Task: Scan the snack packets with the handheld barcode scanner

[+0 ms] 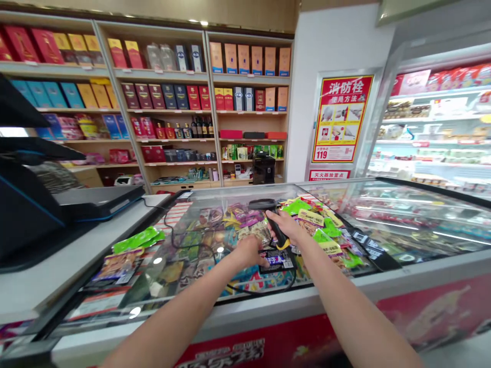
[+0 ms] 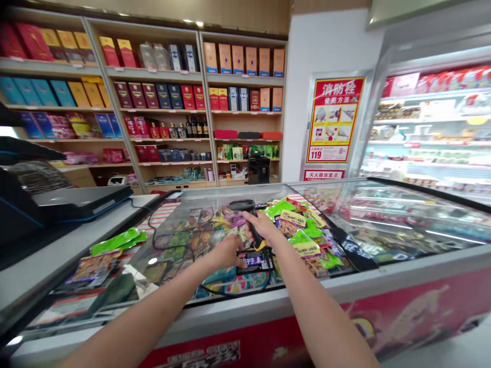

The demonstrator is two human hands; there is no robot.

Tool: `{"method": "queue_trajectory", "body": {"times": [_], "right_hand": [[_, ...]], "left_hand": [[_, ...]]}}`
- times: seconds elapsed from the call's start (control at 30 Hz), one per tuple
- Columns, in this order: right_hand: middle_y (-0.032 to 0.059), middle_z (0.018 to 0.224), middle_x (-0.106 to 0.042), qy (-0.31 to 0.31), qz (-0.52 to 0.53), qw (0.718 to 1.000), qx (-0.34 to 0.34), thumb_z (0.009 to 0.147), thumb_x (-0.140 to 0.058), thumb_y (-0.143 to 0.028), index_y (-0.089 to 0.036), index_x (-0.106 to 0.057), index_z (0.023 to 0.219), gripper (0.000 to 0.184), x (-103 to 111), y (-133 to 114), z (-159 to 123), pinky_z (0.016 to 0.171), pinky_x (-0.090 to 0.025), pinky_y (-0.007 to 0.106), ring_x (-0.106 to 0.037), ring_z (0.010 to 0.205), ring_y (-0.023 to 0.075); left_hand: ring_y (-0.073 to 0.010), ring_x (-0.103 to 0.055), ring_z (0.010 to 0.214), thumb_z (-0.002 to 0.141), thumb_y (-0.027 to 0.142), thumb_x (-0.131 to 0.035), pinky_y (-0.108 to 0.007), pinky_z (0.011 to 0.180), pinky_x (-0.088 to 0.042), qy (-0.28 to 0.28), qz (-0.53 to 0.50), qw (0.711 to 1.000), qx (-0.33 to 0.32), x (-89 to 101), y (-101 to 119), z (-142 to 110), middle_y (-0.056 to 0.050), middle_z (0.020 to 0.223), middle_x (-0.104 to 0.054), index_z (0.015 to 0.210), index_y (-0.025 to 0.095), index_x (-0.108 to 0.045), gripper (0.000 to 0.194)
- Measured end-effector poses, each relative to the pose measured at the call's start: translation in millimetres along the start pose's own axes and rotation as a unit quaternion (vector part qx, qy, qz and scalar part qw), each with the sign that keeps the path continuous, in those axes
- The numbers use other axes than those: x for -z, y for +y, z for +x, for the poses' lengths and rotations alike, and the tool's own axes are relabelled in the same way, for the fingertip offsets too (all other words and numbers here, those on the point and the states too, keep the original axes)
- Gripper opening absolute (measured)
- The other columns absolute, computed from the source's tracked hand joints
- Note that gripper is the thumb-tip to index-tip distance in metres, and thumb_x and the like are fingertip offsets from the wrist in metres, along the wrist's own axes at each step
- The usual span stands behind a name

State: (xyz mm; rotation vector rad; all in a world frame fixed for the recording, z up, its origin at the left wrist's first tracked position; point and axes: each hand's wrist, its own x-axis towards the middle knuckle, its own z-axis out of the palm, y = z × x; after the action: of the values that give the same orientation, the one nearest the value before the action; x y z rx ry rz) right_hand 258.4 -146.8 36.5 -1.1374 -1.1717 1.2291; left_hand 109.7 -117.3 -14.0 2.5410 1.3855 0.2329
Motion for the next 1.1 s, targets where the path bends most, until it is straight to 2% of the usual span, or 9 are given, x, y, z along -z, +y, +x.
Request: {"method": "queue_trajectory", "body": {"times": [0.13,0.2,0.33,0.43,0.5,0.57,0.7,0.83,1.1], "right_hand": [[-0.0059,0.052,-0.055,0.023,0.014,1.0,-0.008,0.083,-0.061,-0.042,-0.02,-0.045,0.077,0.028,21.1,3.1,-5.0,0.033,-0.041,0.018,-0.049,0.035,0.0076],[-0.0059,0.053,-0.056,0.021,0.02,1.0,-0.009,0.083,-0.06,-0.042,-0.02,-0.046,0.079,0.026,23.7,3.7,-3.6,0.033,-0.042,0.018,-0.049,0.035,0.0077],[-0.0062,0.051,-0.054,0.011,0.029,1.0,-0.003,0.084,-0.058,-0.043,-0.019,-0.046,0.076,0.028,16.2,-0.3,10.4,0.033,-0.041,0.018,-0.047,0.034,0.0071],[-0.0065,0.049,-0.052,0.017,0.031,0.999,0.018,0.084,-0.057,-0.043,-0.019,-0.046,0.076,0.028,7.5,0.0,26.0,0.033,-0.04,0.018,-0.046,0.034,0.0072],[-0.0065,0.049,-0.052,0.014,0.031,0.999,0.024,0.083,-0.058,-0.045,-0.019,-0.046,0.077,0.029,4.7,5.0,34.0,0.033,-0.04,0.019,-0.046,0.034,0.0077],[-0.0065,0.05,-0.053,0.003,0.031,0.999,0.012,0.082,-0.058,-0.047,-0.02,-0.046,0.079,0.031,5.6,12.4,37.6,0.033,-0.039,0.02,-0.046,0.035,0.0081],[-0.0068,0.051,-0.052,-0.019,-0.018,0.999,-0.02,0.079,-0.062,-0.049,-0.021,-0.042,0.076,0.034,12.9,23.1,32.9,0.033,-0.038,0.019,-0.045,0.035,0.0075],[-0.0066,0.054,-0.054,-0.052,-0.032,0.998,-0.031,0.079,-0.062,-0.047,-0.021,-0.043,0.079,0.033,17.1,23.5,25.7,0.034,-0.039,0.019,-0.047,0.037,0.0079],[-0.0067,0.051,-0.053,-0.04,-0.064,0.996,-0.055,0.081,-0.06,-0.045,-0.021,-0.043,0.079,0.03,14.9,26.1,23.1,0.033,-0.037,0.019,-0.045,0.035,0.008]], "left_hand": [[-0.0163,-0.057,0.069,0.054,0.028,-0.074,-0.025,0.065,-0.042,-0.013,-0.163,0.986,-0.043,-7.2,-15.4,21.5,0.001,0.067,-0.06,0.066,0.018,-0.061,0.021],[-0.0127,-0.052,0.059,0.058,0.028,-0.07,-0.024,0.059,-0.041,0.027,-0.283,0.958,-0.043,-5.8,-29.4,37.1,0.004,0.056,-0.053,0.063,0.017,-0.057,0.017],[-0.0137,-0.054,0.058,0.061,0.035,-0.068,-0.026,0.059,-0.044,0.231,-0.407,0.883,0.042,10.0,-59.9,68.5,0.002,0.059,-0.057,0.071,0.017,-0.059,0.023],[-0.0174,-0.059,0.066,0.069,0.04,-0.062,-0.029,0.064,-0.047,0.368,-0.398,0.832,0.116,21.4,-81.6,80.5,-0.004,0.07,-0.064,0.078,0.016,-0.063,0.027],[-0.0193,-0.062,0.072,0.073,0.041,-0.055,-0.03,0.068,-0.048,0.42,-0.374,0.813,0.149,22.8,-93.9,81.2,-0.007,0.077,-0.067,0.083,0.015,-0.066,0.029],[-0.0202,-0.063,0.077,0.076,0.038,-0.051,-0.031,0.072,-0.048,0.438,-0.348,0.814,0.156,19.8,-103.5,78.5,-0.008,0.083,-0.069,0.088,0.015,-0.066,0.03],[-0.0211,-0.064,0.083,0.079,0.035,-0.049,-0.032,0.076,-0.048,0.433,-0.288,0.838,0.162,12.9,-111.0,73.3,-0.008,0.087,-0.07,0.091,0.017,-0.066,0.028],[-0.0209,-0.063,0.082,0.081,0.034,-0.047,-0.031,0.076,-0.047,0.425,-0.274,0.847,0.166,12.8,-104.7,74.2,-0.009,0.087,-0.07,0.092,0.016,-0.066,0.028],[-0.0207,-0.064,0.087,0.082,0.035,-0.047,-0.031,0.08,-0.047,0.429,-0.287,0.844,0.146,13.4,-92.1,72.7,-0.009,0.092,-0.07,0.093,0.016,-0.067,0.03]]}}
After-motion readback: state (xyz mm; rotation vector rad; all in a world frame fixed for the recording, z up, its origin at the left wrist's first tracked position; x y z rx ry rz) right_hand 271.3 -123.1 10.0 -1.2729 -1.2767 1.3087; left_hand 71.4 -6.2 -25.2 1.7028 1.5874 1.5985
